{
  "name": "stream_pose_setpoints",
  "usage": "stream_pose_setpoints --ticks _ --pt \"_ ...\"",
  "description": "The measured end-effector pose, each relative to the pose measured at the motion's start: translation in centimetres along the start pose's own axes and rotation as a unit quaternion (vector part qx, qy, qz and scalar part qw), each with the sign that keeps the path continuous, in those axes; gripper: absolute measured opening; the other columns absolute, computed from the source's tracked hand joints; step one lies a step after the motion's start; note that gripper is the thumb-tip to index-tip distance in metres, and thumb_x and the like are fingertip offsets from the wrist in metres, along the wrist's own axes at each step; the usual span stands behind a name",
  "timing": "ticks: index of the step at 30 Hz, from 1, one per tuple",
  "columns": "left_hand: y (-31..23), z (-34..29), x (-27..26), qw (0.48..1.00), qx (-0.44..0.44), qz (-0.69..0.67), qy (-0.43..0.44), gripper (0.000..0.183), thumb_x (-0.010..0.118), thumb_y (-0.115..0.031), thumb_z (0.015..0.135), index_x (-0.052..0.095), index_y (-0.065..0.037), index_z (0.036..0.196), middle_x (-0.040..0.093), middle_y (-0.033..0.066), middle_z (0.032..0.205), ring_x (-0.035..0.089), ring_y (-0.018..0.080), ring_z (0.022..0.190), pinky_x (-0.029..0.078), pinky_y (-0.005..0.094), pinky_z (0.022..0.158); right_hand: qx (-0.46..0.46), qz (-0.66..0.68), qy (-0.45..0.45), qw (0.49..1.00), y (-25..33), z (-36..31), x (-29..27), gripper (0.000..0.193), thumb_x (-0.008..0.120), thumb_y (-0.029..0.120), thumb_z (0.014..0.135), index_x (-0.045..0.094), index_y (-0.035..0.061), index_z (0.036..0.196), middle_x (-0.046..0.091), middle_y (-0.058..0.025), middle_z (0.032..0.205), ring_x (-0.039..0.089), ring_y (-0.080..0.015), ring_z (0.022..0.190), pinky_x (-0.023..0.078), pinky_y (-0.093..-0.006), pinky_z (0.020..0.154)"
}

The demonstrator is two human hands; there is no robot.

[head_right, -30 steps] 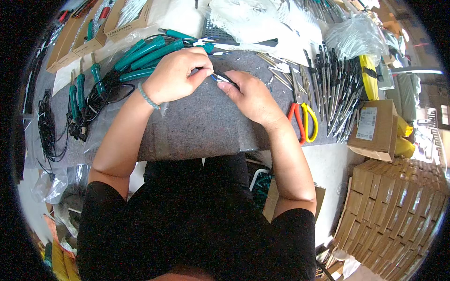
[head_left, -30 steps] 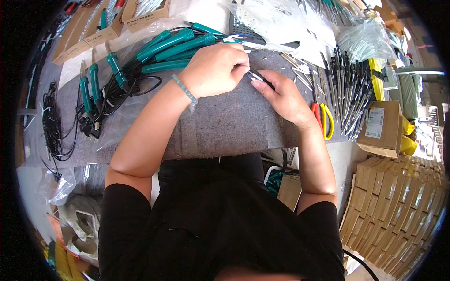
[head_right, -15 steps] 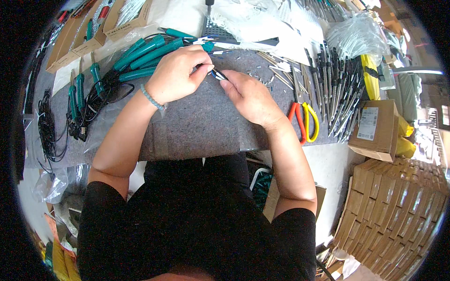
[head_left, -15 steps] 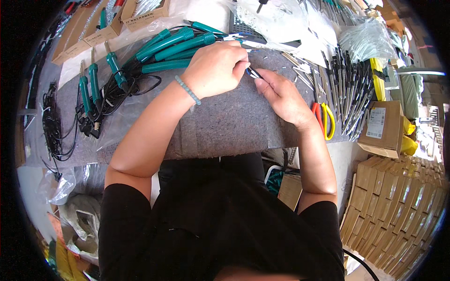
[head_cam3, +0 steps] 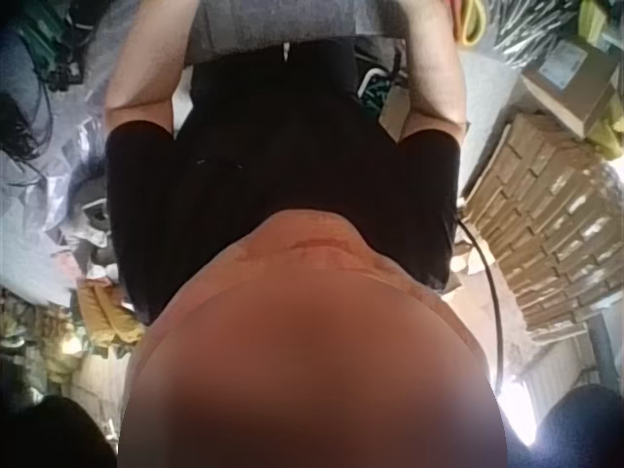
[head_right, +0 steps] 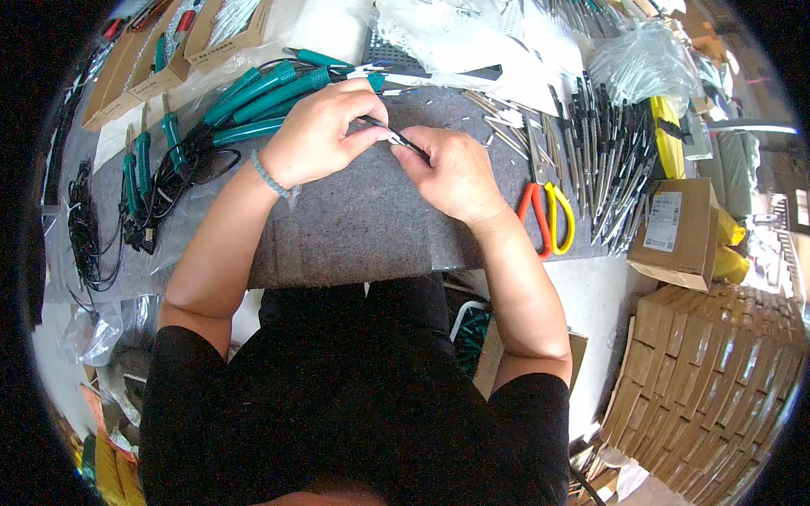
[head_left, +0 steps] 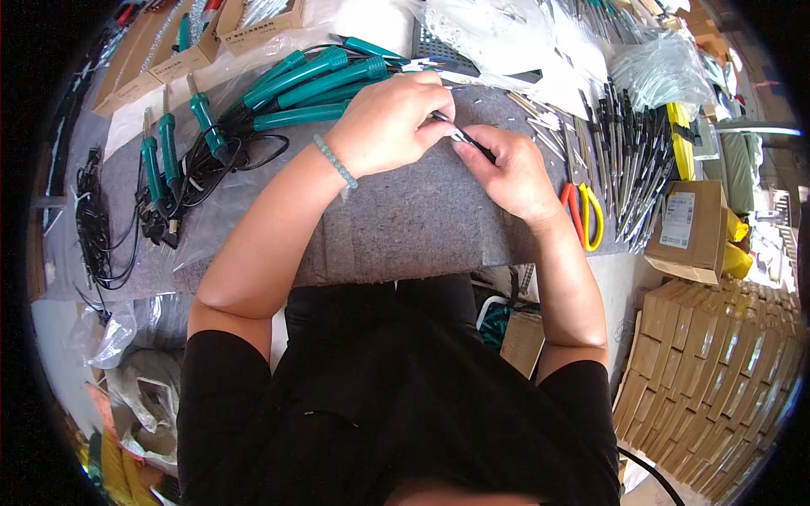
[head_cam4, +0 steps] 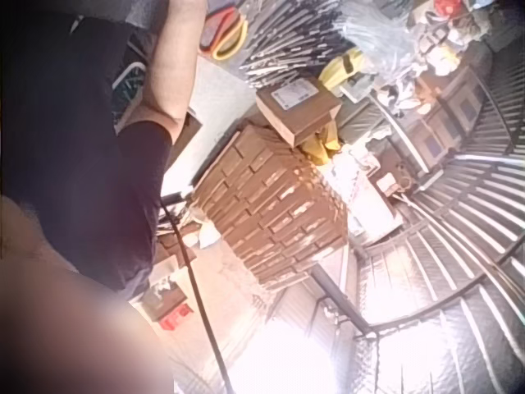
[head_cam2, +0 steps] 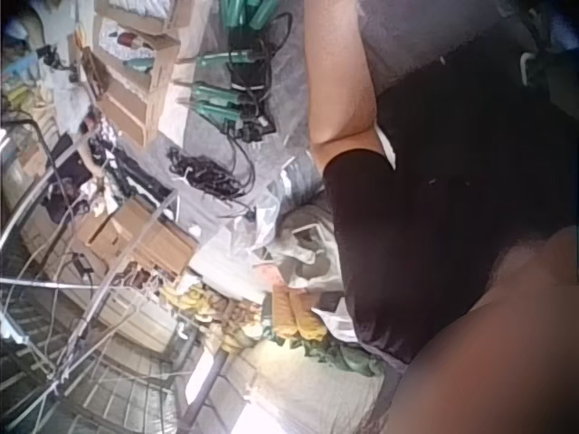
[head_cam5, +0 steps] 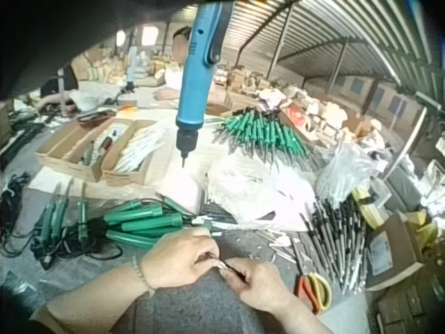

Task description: Assembling small electronic components by trimming wires with scissors and soldering them to connectors.

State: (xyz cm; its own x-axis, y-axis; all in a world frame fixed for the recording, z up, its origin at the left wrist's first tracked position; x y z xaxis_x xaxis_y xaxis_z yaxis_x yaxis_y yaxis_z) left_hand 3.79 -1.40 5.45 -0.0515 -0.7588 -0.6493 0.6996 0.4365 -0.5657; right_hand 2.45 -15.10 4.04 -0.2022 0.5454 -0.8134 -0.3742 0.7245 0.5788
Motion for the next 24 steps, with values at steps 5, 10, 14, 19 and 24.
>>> stream_pose_setpoints --ticks 5,10,14,19,24 --pt "0.1 0.0 0.1 1.0 -0.004 0.025 0.001 0.014 0.068 -0.011 0.079 0.057 -0.004 0.084 0.055 0.0112 0.082 0.058 0.0297 0.075 0.047 0.0369 0.064 0.004 0.03 0.01 0.999 -0.5 0.1 0.5 0.022 0.061 0.027 0.086 0.064 0.0072 0.095 0.064 -0.0166 0.081 0.063 -0.0358 0.079 0.049 -0.0423 0.069" --pt "0.2 0.0 0.1 1.0 -0.008 0.017 0.011 0.014 0.068 -0.01 0.079 0.057 -0.004 0.084 0.055 0.0109 0.082 0.057 0.0295 0.073 0.046 0.0368 0.064 -0.025 0.068 -0.002 0.997 -0.5 0.0 0.6 0.023 0.061 0.026 0.086 0.064 0.0071 0.099 0.064 -0.0174 0.083 0.063 -0.0357 0.08 0.049 -0.0419 0.07" --pt "0.1 0.1 0.0 0.999 -0.018 0.014 0.036 0.015 0.069 -0.009 0.077 0.057 -0.004 0.085 0.054 0.0107 0.082 0.057 0.0285 0.075 0.047 0.0354 0.065 0.012 0.056 0.01 0.998 -0.7 -0.2 0.8 0.023 0.06 0.025 0.087 0.063 0.008 0.102 0.064 -0.0177 0.083 0.063 -0.0359 0.08 0.049 -0.042 0.07" --pt "0.7 0.1 0.2 0.999 -0.019 -0.021 0.045 0.013 0.067 -0.014 0.075 0.058 -0.006 0.082 0.057 0.0091 0.085 0.059 0.0292 0.082 0.048 0.0391 0.069 0.007 0.026 0.006 1.0 -0.4 -0.2 1.0 0.022 0.059 0.025 0.088 0.062 0.0086 0.102 0.064 -0.0179 0.084 0.063 -0.0362 0.079 0.049 -0.0416 0.07" --pt "1.1 0.0 0.3 0.998 -0.021 -0.019 0.053 0.014 0.066 -0.013 0.075 0.058 -0.006 0.083 0.057 0.0091 0.086 0.059 0.0291 0.084 0.048 0.0389 0.07 0.007 0.137 0.059 0.989 -0.6 0.0 1.6 0.023 0.056 0.028 0.091 0.062 0.0079 0.1 0.064 -0.0189 0.085 0.062 -0.0378 0.082 0.049 -0.0428 0.07"
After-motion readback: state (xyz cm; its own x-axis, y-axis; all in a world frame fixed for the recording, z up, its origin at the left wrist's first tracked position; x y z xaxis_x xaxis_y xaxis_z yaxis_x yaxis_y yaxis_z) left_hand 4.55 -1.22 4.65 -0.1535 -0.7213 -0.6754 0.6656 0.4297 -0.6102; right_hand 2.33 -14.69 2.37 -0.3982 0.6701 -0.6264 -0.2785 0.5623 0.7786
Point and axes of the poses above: each hand's wrist, its own z-axis towards the middle knuckle, its own x-axis out of the palm, y = z × x, the point moved 7 cm from there along z, towards the middle knuckle
